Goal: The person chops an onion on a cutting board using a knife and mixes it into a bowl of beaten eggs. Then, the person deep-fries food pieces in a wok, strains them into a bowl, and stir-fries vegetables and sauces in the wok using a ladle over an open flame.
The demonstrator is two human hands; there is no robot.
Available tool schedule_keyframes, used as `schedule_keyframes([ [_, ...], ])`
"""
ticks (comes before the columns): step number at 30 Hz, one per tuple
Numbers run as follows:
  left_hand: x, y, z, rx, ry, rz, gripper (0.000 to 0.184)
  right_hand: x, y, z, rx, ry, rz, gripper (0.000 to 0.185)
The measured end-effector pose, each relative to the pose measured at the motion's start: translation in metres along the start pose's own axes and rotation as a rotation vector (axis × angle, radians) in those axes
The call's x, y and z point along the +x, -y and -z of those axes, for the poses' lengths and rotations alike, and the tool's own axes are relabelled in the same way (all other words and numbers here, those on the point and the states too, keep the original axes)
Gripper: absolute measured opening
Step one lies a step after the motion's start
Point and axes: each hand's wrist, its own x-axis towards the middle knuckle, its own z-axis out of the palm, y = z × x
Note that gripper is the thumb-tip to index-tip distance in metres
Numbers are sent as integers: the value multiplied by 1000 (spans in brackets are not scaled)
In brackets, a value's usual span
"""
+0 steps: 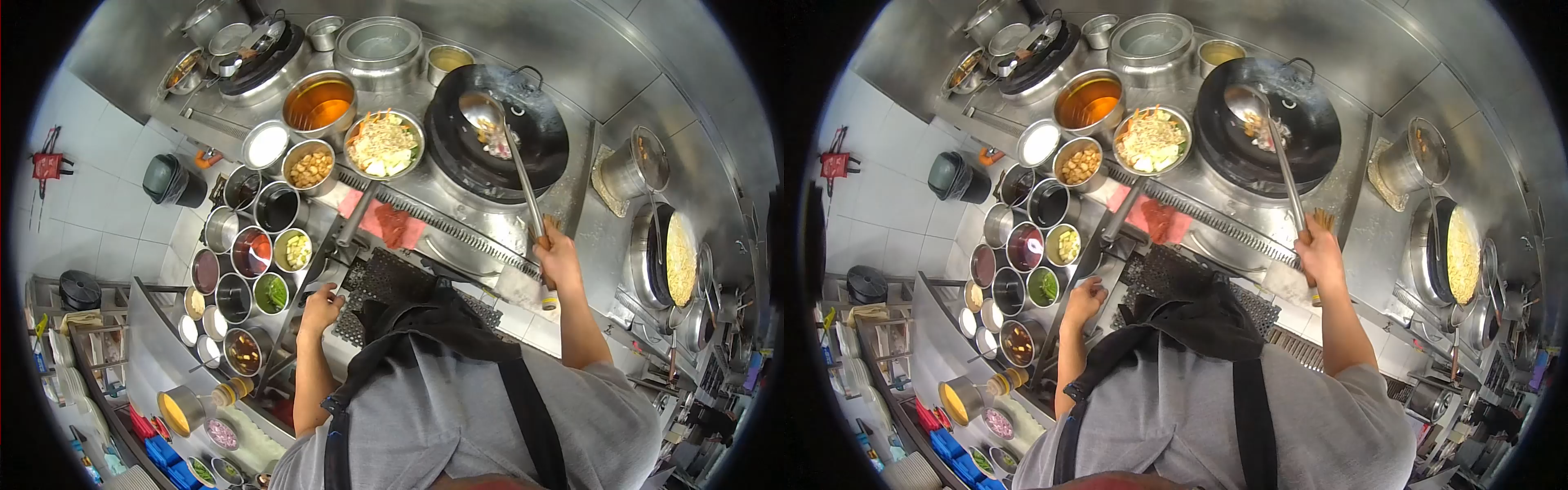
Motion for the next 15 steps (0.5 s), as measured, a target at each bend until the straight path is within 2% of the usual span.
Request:
schedule_keyframes([
  [1, 1, -11, -9, -1, -2, -4, 42, 18, -21, 6, 0, -4, 2, 53],
  [3, 0, -37, -26, 6, 24, 29, 41, 62, -68, 7, -314, -220, 149, 55],
  [4, -3, -51, -33, -64, 79, 110, 41, 69, -55, 15, -266, -195, 39, 57],
  [7, -13, -43, -73, 45, 86, 43, 41, 118, -88, 7, -344, -286, 64, 58],
  [11, -24, -33, -104, 63, 99, 23, 43, 130, -92, 1, -262, -262, 140, 56],
  [12, -17, -33, -100, -29, 47, 49, 41, 111, -71, 15, -89, -89, 31, 56],
  [13, 3, -17, -97, 54, -105, 8, 39, 95, -62, 19, 81, 81, -81, 56],
  [14, 23, -12, -83, 59, -349, -67, 37, 94, -104, 7, 162, 19, 137, 56],
  [15, 42, -25, -62, -57, -574, -98, 34, 77, -124, 9, 163, 31, 139, 56],
])
